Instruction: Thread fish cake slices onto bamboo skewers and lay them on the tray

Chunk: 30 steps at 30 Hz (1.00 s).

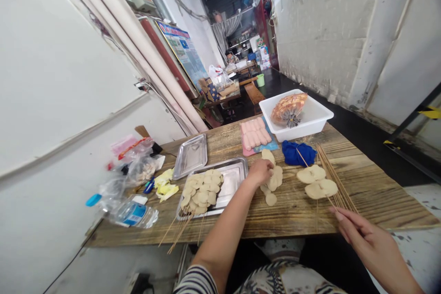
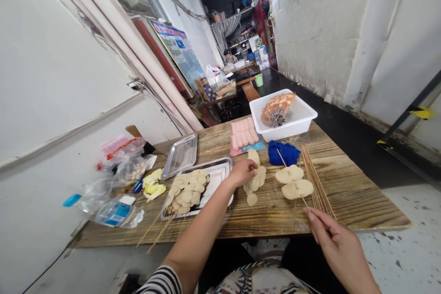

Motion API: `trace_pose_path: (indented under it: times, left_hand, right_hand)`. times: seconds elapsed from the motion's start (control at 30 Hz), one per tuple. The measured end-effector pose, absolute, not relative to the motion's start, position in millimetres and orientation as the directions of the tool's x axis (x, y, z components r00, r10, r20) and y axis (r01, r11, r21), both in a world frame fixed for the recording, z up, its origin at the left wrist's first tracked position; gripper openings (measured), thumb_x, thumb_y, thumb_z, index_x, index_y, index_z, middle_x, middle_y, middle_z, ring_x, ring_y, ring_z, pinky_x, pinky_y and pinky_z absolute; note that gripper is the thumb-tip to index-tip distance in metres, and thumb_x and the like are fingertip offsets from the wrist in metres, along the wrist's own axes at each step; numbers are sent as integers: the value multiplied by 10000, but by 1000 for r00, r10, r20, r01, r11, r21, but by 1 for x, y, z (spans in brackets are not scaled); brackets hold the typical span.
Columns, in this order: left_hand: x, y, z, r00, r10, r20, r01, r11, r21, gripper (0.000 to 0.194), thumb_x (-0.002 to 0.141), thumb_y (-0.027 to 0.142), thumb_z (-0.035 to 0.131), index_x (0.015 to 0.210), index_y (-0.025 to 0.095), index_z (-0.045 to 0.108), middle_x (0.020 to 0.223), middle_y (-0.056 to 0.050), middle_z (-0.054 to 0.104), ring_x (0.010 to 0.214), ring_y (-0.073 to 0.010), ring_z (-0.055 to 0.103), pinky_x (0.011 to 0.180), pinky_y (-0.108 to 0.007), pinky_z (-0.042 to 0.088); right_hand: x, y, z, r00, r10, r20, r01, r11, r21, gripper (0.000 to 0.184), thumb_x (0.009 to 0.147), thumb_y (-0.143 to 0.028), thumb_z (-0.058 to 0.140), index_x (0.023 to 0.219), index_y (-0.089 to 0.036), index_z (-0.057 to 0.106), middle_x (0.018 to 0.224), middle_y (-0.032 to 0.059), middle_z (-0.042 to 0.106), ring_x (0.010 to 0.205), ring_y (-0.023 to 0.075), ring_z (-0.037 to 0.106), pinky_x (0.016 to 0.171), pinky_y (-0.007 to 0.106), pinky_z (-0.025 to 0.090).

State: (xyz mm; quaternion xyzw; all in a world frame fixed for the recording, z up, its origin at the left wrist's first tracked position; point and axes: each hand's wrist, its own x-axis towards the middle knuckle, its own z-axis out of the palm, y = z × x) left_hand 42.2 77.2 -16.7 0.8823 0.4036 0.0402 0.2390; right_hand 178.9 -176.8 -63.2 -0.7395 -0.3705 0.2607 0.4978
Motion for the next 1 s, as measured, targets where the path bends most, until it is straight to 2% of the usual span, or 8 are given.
trace_pose_path:
  times: [0.1,0.27,0.43,0.63,0.77,0.87,0.93,1.0]
  left_hand:
    - [41,78,-9,675,722,-151,698,-560,446,274,650,205,575,914,183,645,817,-28,659,718,-137,572,632,-223,404]
    - [34,80,2,682,713,-164,698,-567,436,172,677,233,536,767,164,665,756,-37,660,684,-142,568,614,-236,401]
    - [23,81,3,742,662,-106,605,-592,533,202,693,258,493,768,144,642,743,-29,647,661,-127,552,603,-224,407]
    - [14,82,-2,759,644,-95,557,-567,607,327,674,168,442,946,144,622,701,-14,624,614,-113,533,573,-208,396]
    - [16,80,0,797,593,-109,523,-589,616,352,650,259,536,972,152,627,738,-8,621,635,-116,531,576,-204,392]
    - [22,75,3,778,603,-176,596,-620,510,255,617,332,599,787,150,653,667,-5,599,616,-127,522,554,-210,377]
    - [29,72,6,746,638,-190,655,-652,382,167,619,315,601,634,151,628,622,-22,582,622,-144,527,562,-222,374]
    - [34,70,9,722,669,-179,687,-660,304,114,605,265,610,590,152,606,632,-47,586,651,-166,542,587,-237,382]
  right_hand:
    - [178,-178,-63,595,803,-20,263,-218,-940,416,761,-480,514,984,-150,635,531,-12,577,476,132,513,453,208,433]
    - [178,-181,-70,592,806,-16,275,-220,-936,403,775,-470,513,1008,-164,631,548,-7,589,487,137,521,467,217,434]
    - [174,-180,-74,565,823,-49,237,-219,-947,436,777,-476,512,1044,-148,616,588,2,602,496,127,507,462,207,426]
    - [156,-178,-67,512,857,-48,212,-181,-960,363,769,-430,540,980,-158,654,513,-14,576,466,132,507,450,204,436]
    - [147,-177,-65,466,883,-61,150,-146,-978,338,760,-421,555,964,-177,669,626,19,659,483,137,524,459,213,455]
    - [146,-177,-66,465,882,-70,121,-142,-982,332,754,-424,563,954,-183,674,729,45,697,484,137,530,461,218,467]
    - [146,-177,-67,466,882,-78,122,-151,-981,338,752,-427,566,956,-180,672,775,56,704,490,137,532,463,219,469]
    - [148,-177,-68,462,883,-77,145,-161,-976,341,758,-425,563,969,-178,666,766,54,701,491,136,528,464,217,466]
